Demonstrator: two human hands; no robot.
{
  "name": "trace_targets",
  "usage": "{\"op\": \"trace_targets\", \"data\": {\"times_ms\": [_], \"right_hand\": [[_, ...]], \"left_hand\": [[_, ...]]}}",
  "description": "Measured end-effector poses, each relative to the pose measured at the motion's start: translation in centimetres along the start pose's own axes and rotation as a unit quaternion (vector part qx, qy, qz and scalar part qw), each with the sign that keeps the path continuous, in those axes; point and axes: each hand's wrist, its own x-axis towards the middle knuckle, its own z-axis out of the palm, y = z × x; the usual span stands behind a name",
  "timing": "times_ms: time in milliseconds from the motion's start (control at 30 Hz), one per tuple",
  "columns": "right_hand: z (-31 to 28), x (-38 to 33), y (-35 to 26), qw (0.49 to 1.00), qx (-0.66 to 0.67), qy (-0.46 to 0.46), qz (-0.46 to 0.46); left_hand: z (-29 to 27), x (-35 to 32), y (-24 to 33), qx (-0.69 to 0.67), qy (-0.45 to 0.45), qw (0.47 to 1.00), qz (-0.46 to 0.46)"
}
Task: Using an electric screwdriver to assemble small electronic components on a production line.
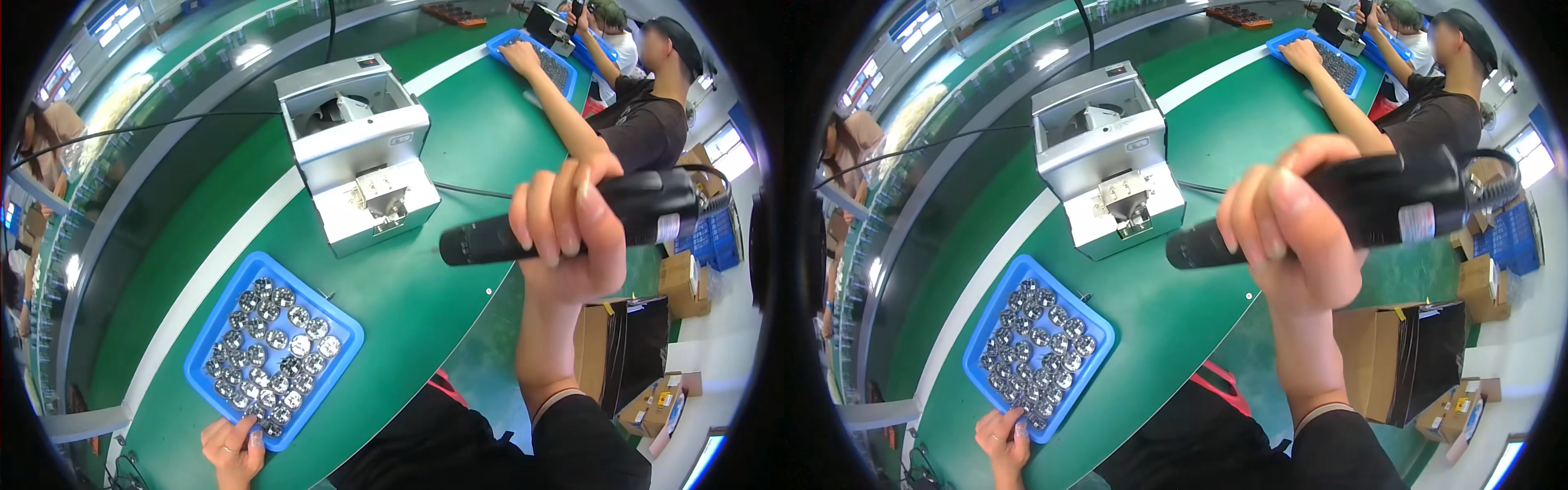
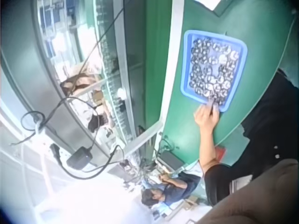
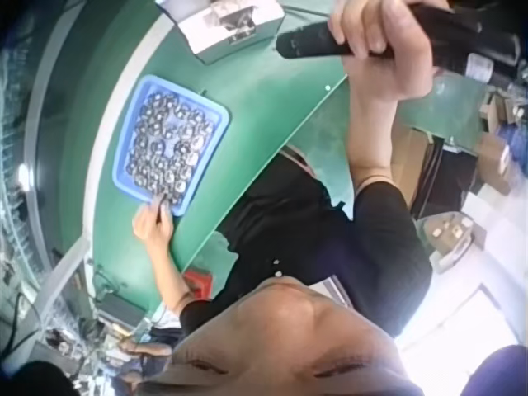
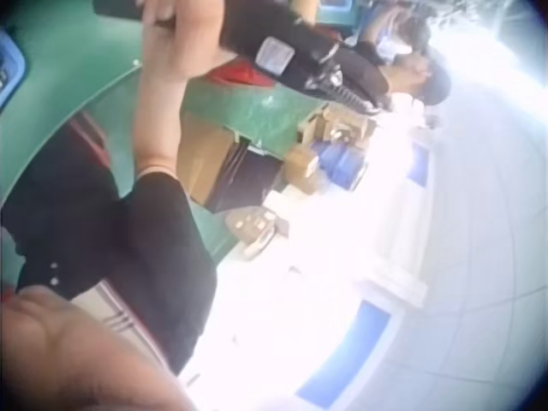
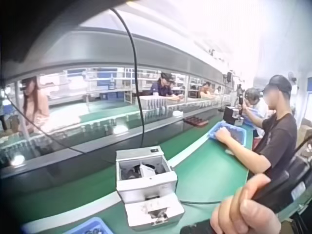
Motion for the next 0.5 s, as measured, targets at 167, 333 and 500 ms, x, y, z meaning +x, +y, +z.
{"op": "trace_targets", "data": {"times_ms": [167,333,500], "right_hand": [[0.2,2.4,0.6,0.999,-0.052,-0.003,-0.009],[0.5,3.5,2.1,0.998,-0.062,-0.008,0.002],[1.5,3.6,2.3,0.995,-0.099,0.013,0.013]], "left_hand": [[1.7,-0.4,1.1,-0.037,0.017,0.999,-0.012],[2.0,-0.2,0.7,-0.050,0.013,0.999,-0.008],[1.4,-0.7,0.9,-0.018,-0.001,1.000,-0.020]]}}
